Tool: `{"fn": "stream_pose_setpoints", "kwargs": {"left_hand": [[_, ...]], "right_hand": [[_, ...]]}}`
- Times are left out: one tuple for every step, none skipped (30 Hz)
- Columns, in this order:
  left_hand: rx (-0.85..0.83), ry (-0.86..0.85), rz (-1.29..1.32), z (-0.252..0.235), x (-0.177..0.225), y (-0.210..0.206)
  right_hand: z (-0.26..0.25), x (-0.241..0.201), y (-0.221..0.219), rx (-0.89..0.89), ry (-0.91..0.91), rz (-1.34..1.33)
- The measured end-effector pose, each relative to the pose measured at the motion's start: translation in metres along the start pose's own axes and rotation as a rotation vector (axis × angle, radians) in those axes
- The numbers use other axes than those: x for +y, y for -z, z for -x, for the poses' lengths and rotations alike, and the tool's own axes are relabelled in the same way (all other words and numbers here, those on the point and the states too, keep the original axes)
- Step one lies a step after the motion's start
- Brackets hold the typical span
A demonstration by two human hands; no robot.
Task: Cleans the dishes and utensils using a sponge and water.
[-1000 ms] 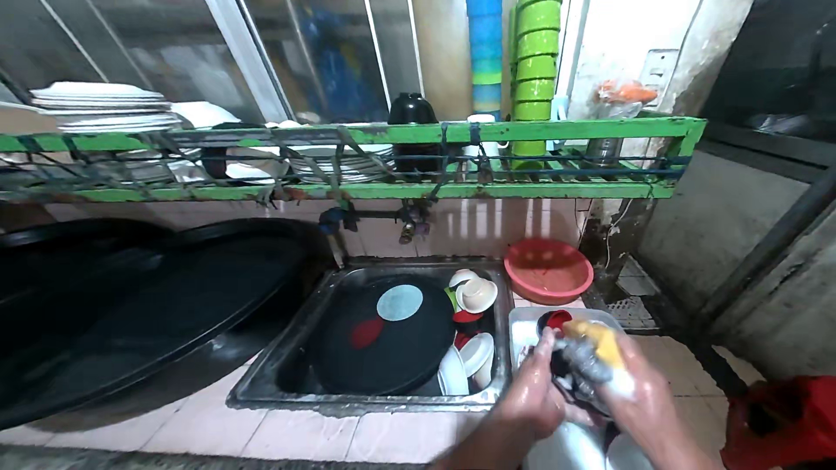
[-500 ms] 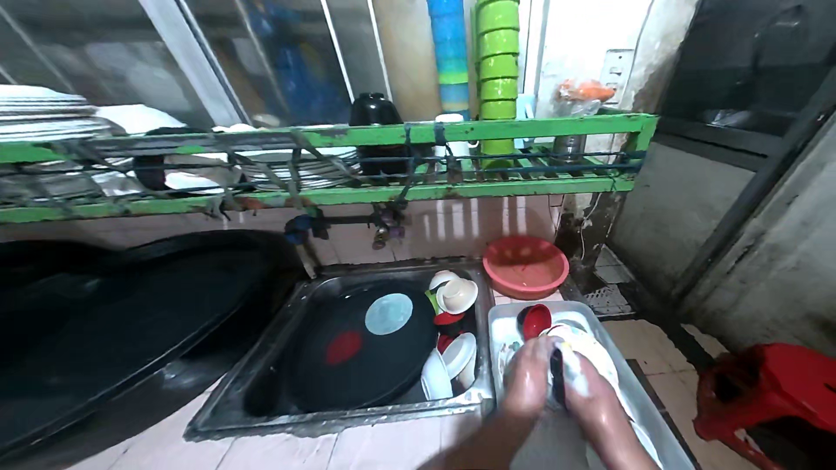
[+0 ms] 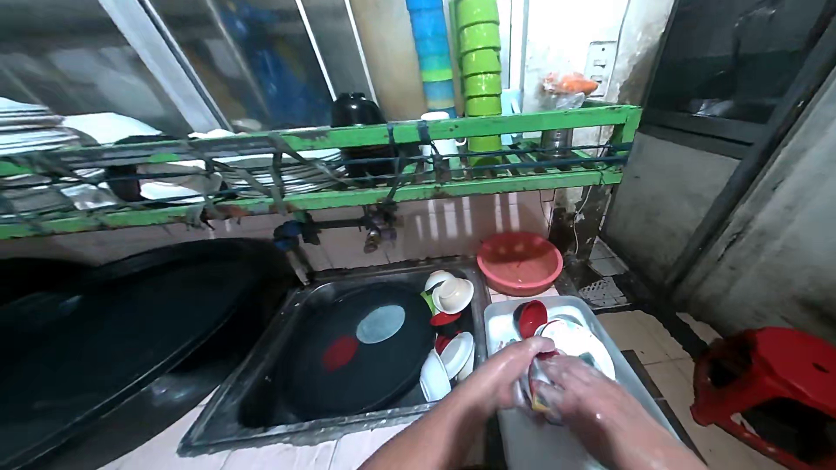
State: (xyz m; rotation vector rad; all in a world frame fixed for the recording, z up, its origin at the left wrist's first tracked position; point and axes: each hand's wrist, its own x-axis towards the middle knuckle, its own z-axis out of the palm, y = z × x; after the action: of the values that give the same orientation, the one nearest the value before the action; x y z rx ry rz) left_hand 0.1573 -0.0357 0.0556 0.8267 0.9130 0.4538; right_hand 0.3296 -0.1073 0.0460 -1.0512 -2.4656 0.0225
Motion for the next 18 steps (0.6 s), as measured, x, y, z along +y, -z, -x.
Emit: {"fn": "stream_pose_setpoints", "kwargs": {"left_hand": [[-0.036, 0.056, 0.066, 0.003, 0.003, 0.0], [-0.055, 0.054, 0.097, 0.006, 0.005, -0.004], [-0.041, -0.01, 0.076, 0.008, 0.007, -0.01], [0.013, -0.137, 0.004, 0.009, 0.008, -0.016], [0.098, -0.296, -0.118, 0.009, 0.009, -0.022], [0.207, -0.452, -0.261, 0.007, 0.009, -0.025], [0.31, -0.567, -0.391, 0.006, 0.009, -0.027], [0.387, -0.668, -0.5, 0.006, 0.007, -0.026], [0.445, -0.773, -0.6, 0.004, 0.002, -0.021], [0.483, -0.875, -0.667, 0.002, -0.003, -0.014], [0.495, -0.955, -0.688, 0.001, -0.009, -0.005], [0.5, -0.995, -0.666, 0.001, -0.014, 0.006], [0.526, -0.994, -0.612, 0.002, -0.018, 0.018], [0.589, -0.95, -0.543, 0.004, -0.019, 0.033], [0.691, -0.896, -0.475, 0.008, -0.019, 0.052], [0.823, -0.837, -0.447, 0.014, -0.016, 0.076], [0.957, -0.768, -0.486, 0.022, -0.012, 0.106], [1.059, -0.685, -0.563, 0.03, -0.008, 0.136]], "right_hand": [[-0.001, 0.011, 0.0, 0.066, 0.117, 0.065], [-0.002, 0.021, -0.002, 0.146, 0.17, 0.109], [-0.002, 0.028, -0.006, 0.232, 0.15, 0.132], [-0.003, 0.032, -0.013, 0.324, 0.068, 0.12], [-0.006, 0.029, -0.022, 0.425, -0.056, 0.099], [-0.015, 0.02, -0.031, 0.512, -0.212, 0.053], [-0.027, 0.004, -0.036, 0.555, -0.402, -0.065], [-0.039, -0.014, -0.033, 0.535, -0.626, -0.305], [-0.05, -0.028, -0.029, 0.529, -0.828, -0.607], [-0.058, -0.036, -0.025, 0.534, -0.977, -0.88], [-0.062, -0.04, -0.021, 0.518, -1.09, -1.078], [-0.063, -0.041, -0.019, 0.478, -1.164, -1.203], [-0.06, -0.038, -0.019, 0.421, -1.175, -1.28], [-0.054, -0.034, -0.02, 0.334, -1.14, -1.3], [-0.045, -0.032, -0.019, 0.22, -1.068, -1.256], [-0.033, -0.028, -0.019, 0.071, -0.964, -1.143], [-0.02, -0.025, -0.019, -0.095, -0.857, -0.95], [-0.009, -0.025, -0.018, -0.246, -0.757, -0.758]]}}
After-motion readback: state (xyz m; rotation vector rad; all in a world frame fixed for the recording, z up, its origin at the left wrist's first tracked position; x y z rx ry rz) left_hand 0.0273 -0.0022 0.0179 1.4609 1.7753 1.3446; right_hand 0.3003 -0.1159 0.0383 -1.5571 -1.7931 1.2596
